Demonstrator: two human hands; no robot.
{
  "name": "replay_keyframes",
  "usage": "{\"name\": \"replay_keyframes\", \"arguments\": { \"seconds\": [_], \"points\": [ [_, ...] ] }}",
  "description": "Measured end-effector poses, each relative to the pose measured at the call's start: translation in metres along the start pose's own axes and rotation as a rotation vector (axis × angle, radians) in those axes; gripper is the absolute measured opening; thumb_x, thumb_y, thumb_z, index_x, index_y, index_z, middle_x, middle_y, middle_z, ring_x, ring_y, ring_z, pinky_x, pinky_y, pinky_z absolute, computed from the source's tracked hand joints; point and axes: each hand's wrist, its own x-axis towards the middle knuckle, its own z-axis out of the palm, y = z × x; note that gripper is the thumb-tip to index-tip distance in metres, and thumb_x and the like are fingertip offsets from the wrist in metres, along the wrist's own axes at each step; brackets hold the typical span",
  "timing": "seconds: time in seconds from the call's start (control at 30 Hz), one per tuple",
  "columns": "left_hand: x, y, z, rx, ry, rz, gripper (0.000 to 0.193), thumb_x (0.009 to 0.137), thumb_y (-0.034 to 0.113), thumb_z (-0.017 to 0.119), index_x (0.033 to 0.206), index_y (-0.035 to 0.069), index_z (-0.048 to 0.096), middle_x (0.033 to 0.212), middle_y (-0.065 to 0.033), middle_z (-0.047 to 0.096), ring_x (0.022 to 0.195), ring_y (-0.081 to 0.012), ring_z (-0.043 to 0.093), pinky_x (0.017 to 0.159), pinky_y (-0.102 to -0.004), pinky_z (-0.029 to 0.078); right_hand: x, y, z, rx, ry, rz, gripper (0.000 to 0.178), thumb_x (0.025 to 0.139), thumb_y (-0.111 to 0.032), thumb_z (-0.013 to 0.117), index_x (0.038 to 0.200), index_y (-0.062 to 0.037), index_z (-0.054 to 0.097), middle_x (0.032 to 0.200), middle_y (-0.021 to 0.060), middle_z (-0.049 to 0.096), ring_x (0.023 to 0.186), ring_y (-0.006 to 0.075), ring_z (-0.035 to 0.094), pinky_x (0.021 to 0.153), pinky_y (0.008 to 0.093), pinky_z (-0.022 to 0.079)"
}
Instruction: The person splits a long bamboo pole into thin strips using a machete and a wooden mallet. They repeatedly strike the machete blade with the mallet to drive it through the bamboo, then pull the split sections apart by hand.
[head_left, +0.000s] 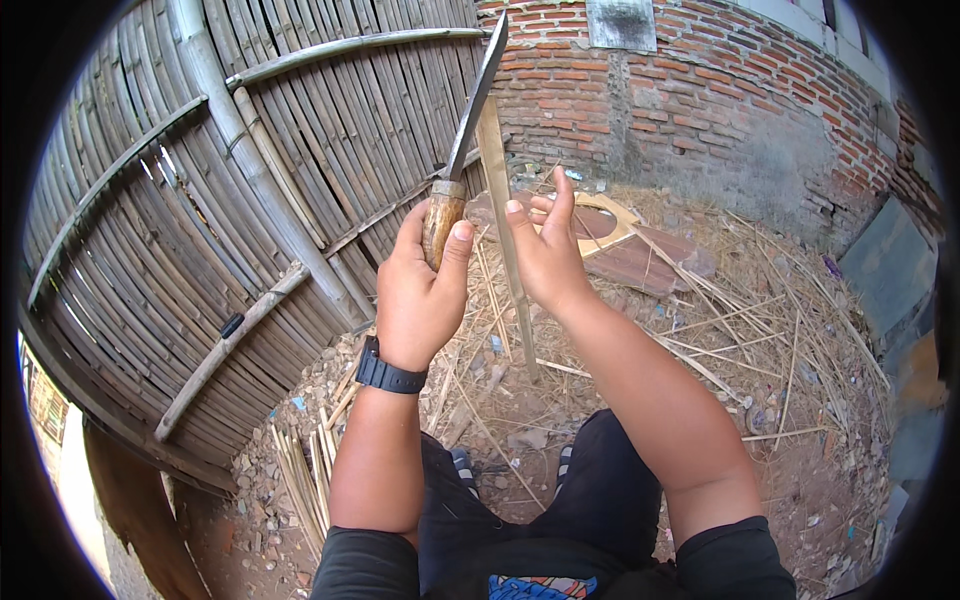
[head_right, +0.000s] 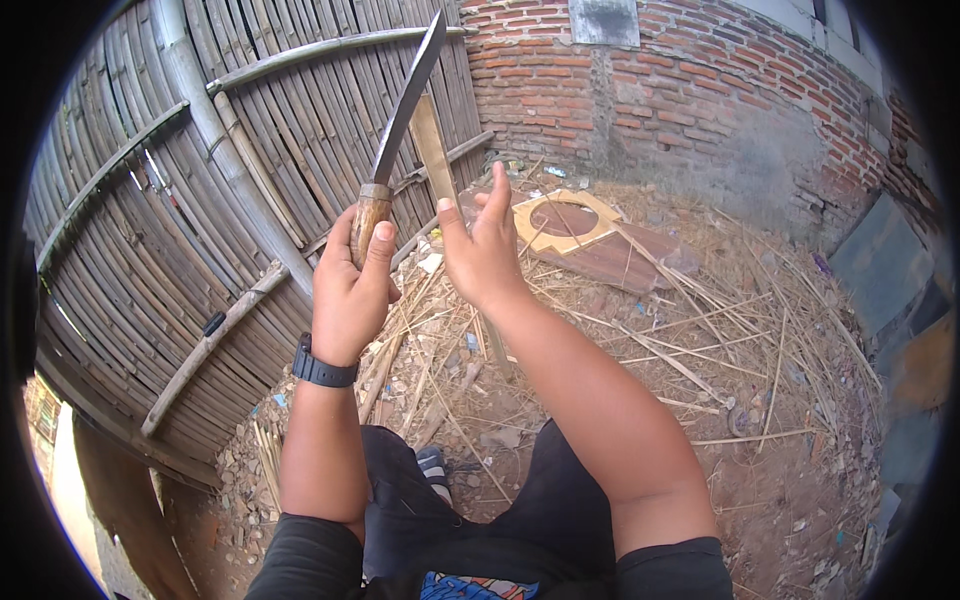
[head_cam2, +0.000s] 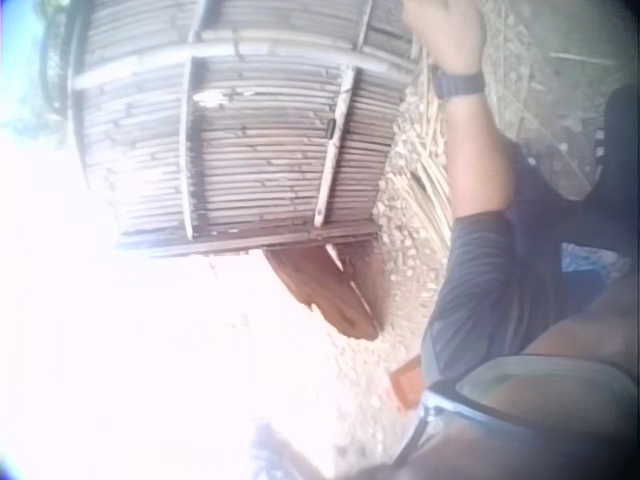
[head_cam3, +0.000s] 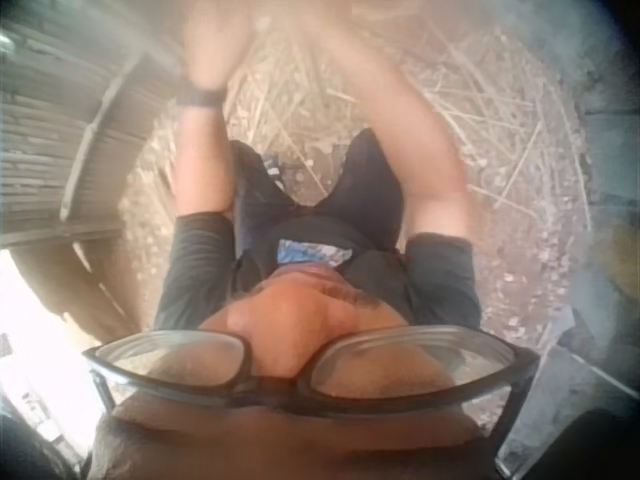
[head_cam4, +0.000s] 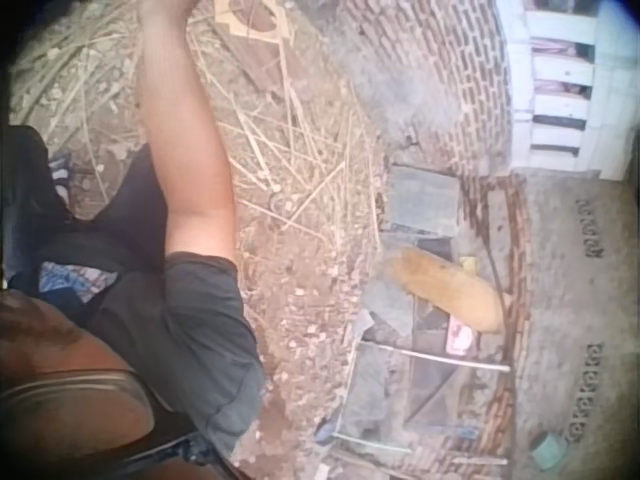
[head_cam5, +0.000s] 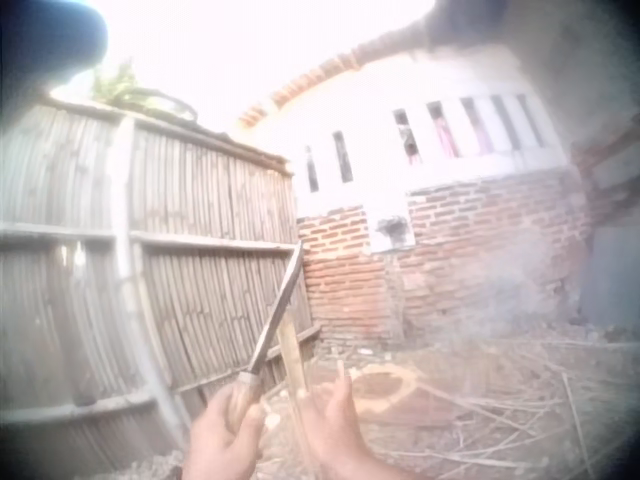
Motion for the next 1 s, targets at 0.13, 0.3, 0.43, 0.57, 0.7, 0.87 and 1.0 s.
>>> {"name": "replay_keyframes", "arguments": {
  "seconds": [0.13, 0.3, 0.43, 0.57, 0.7, 0.87, 1.0],
  "points": [
    [-0.010, 0.012, -0.016, -0.206, -0.063, -0.110, 0.050, 0.098, 0.032, 0.062, 0.133, -0.003, 0.053, 0.073, -0.0028, 0.061, 0.057, -0.0086, 0.060, 0.053, -0.0246, 0.049, 0.020, 0.048, 0.000, -0.246, -0.012, -0.006, 0.092, 0.092, -0.037, 0.065, 0.156, -0.0036, 0.008, 0.155, 0.0291, 0.025, 0.143, 0.0430, 0.028, 0.118, 0.0466, 0.026],
    [-0.015, 0.010, -0.031, -0.206, -0.054, -0.098, 0.042, 0.102, 0.032, 0.056, 0.128, -0.001, 0.056, 0.072, 0.0004, 0.055, 0.054, -0.0063, 0.055, 0.047, -0.0202, 0.043, 0.027, 0.061, 0.018, -0.245, -0.169, -0.082, 0.044, 0.092, -0.033, 0.066, 0.122, -0.0023, 0.054, 0.107, 0.0234, 0.062, 0.102, 0.0367, 0.061, 0.086, 0.0453, 0.047],
    [-0.020, 0.006, -0.041, -0.204, 0.016, -0.053, 0.046, 0.103, 0.031, 0.055, 0.133, -0.003, 0.051, 0.070, 0.0015, 0.053, 0.051, -0.0038, 0.048, 0.046, -0.0193, 0.041, 0.019, 0.050, 0.033, -0.294, -0.062, -0.125, 0.032, 0.093, -0.031, 0.066, 0.089, -0.0005, 0.058, 0.066, 0.0176, 0.060, 0.065, 0.0373, 0.061, 0.060, 0.0466, 0.044],
    [-0.020, 0.000, -0.044, -0.235, 0.012, -0.038, 0.049, 0.103, 0.030, 0.053, 0.139, -0.004, 0.046, 0.069, 0.0016, 0.051, 0.050, -0.0037, 0.047, 0.046, -0.0189, 0.040, 0.014, 0.046, 0.037, -0.316, -0.031, -0.115, 0.033, 0.093, -0.032, 0.067, 0.089, -0.0008, 0.058, 0.067, 0.0184, 0.061, 0.066, 0.0398, 0.061, 0.060, 0.0465, 0.045],
    [-0.021, -0.004, -0.049, -0.297, 0.003, -0.035, 0.050, 0.102, 0.026, 0.057, 0.140, -0.004, 0.046, 0.070, 0.0017, 0.054, 0.049, -0.0031, 0.047, 0.044, -0.0195, 0.040, 0.016, 0.050, 0.041, -0.304, -0.029, -0.148, 0.033, 0.093, -0.032, 0.067, 0.089, -0.0010, 0.058, 0.067, 0.0189, 0.060, 0.066, 0.0396, 0.061, 0.060, 0.0460, 0.045],
    [-0.020, -0.006, -0.049, -0.289, -0.014, -0.037, 0.049, 0.102, 0.025, 0.057, 0.140, -0.004, 0.047, 0.071, 0.0014, 0.054, 0.049, -0.0027, 0.047, 0.044, -0.0192, 0.039, 0.016, 0.045, 0.038, -0.306, -0.057, -0.107, 0.031, 0.093, -0.031, 0.067, 0.092, -0.0012, 0.060, 0.068, 0.0180, 0.061, 0.066, 0.0374, 0.062, 0.060, 0.0450, 0.045],
    [-0.022, -0.005, -0.049, -0.274, -0.013, -0.027, 0.049, 0.103, 0.027, 0.053, 0.141, -0.003, 0.045, 0.067, 0.0016, 0.051, 0.048, -0.0034, 0.046, 0.044, -0.0188, 0.039, 0.013, 0.044, 0.039, -0.296, -0.063, -0.116, 0.030, 0.093, -0.031, 0.067, 0.094, -0.0010, 0.061, 0.069, 0.0170, 0.062, 0.066, 0.0350, 0.063, 0.061, 0.0441, 0.045]
  ]
}}
